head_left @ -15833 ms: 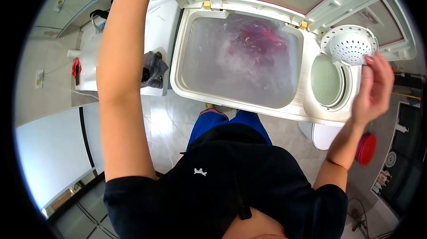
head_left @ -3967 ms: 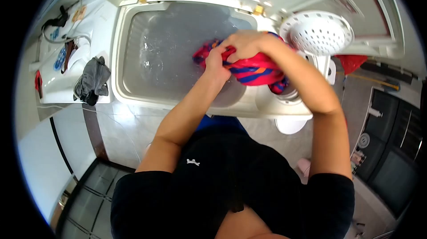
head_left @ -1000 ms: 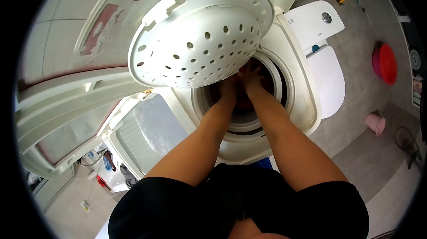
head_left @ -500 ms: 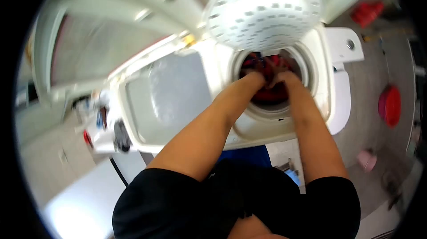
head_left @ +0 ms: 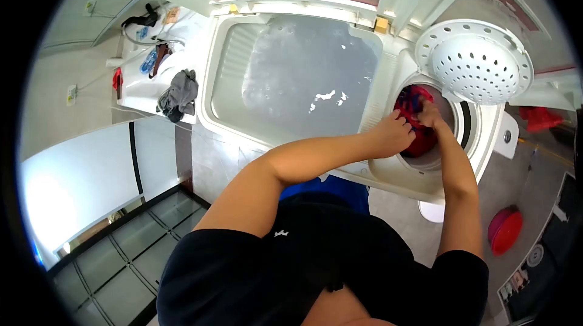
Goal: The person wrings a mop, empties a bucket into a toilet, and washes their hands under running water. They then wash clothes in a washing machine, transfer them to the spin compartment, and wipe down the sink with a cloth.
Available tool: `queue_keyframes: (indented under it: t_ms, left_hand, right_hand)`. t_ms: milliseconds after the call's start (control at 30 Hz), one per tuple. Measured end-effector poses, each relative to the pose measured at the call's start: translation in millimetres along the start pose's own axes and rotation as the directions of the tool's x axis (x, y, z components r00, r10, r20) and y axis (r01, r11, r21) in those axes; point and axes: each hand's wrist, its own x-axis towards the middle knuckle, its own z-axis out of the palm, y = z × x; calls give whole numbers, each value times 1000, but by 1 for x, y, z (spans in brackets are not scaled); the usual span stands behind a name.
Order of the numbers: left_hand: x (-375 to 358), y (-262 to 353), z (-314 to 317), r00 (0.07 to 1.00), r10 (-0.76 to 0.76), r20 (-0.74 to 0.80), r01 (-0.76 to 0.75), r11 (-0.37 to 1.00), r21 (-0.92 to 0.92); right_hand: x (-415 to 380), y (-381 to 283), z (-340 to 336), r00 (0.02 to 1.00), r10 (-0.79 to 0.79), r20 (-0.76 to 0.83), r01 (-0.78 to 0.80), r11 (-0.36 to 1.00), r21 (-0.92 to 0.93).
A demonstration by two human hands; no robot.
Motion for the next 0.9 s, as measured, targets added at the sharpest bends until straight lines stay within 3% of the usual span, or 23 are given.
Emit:
queue_keyframes:
  t_ms: [33, 100, 133, 200, 233, 333, 433, 633, 733, 767, 800, 833, 867, 900]
  left_hand:
    - [-4, 1, 1, 1000, 2, -4, -2, 1000, 2]
    - [-5, -1, 4, 1000, 26, -16, -26, 1000, 5]
    - [-6, 0, 5, 999, 35, -16, -35, 999, -9]
    - [-3, -2, 3, 998, 48, -28, -49, 998, -29]
    - [0, -3, 3, 999, 51, -12, -51, 998, -46]
    - [2, -6, -3, 997, 52, 51, -49, 997, -59]
    - [3, -3, -5, 994, 43, 105, -37, 998, -60]
    - [4, -1, -3, 1000, 17, 21, -18, 1000, 11]
    - [1, 1, 5, 1000, -3, 11, 3, 1000, -2]
    - [2, 1, -6, 994, -7, 107, 8, 1000, -13]
    - [0, 3, -5, 994, -6, 109, 7, 1000, -10]
    - [-1, 2, 1, 995, -9, 103, 9, 1000, -1]
    - [1, 0, 4, 996, -12, 92, 11, 1000, 11]
    - [3, 1, 2, 991, -30, 131, 34, 999, -28]
  right_hand:
    - [-19, -26, -10, 996, -5, 84, 4, 1000, 11]
    - [-45, -64, -23, 954, 150, 259, -173, 982, 69]
    - [-39, -48, -3, 979, 7, 202, -29, 994, 106]
    - [-24, -39, 21, 989, 51, 137, -15, 968, -252]
    - [-5, -23, 39, 995, 47, 92, -18, 956, -294]
    - [17, -14, 47, 999, -28, 32, 36, 958, -284]
    - [38, -24, 43, 995, 43, 90, -14, 954, -300]
    - [30, -37, 25, 991, 35, 129, -6, 975, -221]
    - [19, -32, 25, 980, 193, 45, -183, 969, -168]
    - [6, -35, 20, 979, 202, 27, -197, 970, -143]
    - [-5, -35, 13, 981, 192, 14, -189, 975, -120]
    - [-24, -28, -4, 998, -40, 53, 32, 990, 138]
    - [-41, -27, -15, 980, -196, -33, 195, 923, 332]
    - [-47, -14, -15, 931, -314, -187, 358, 887, 291]
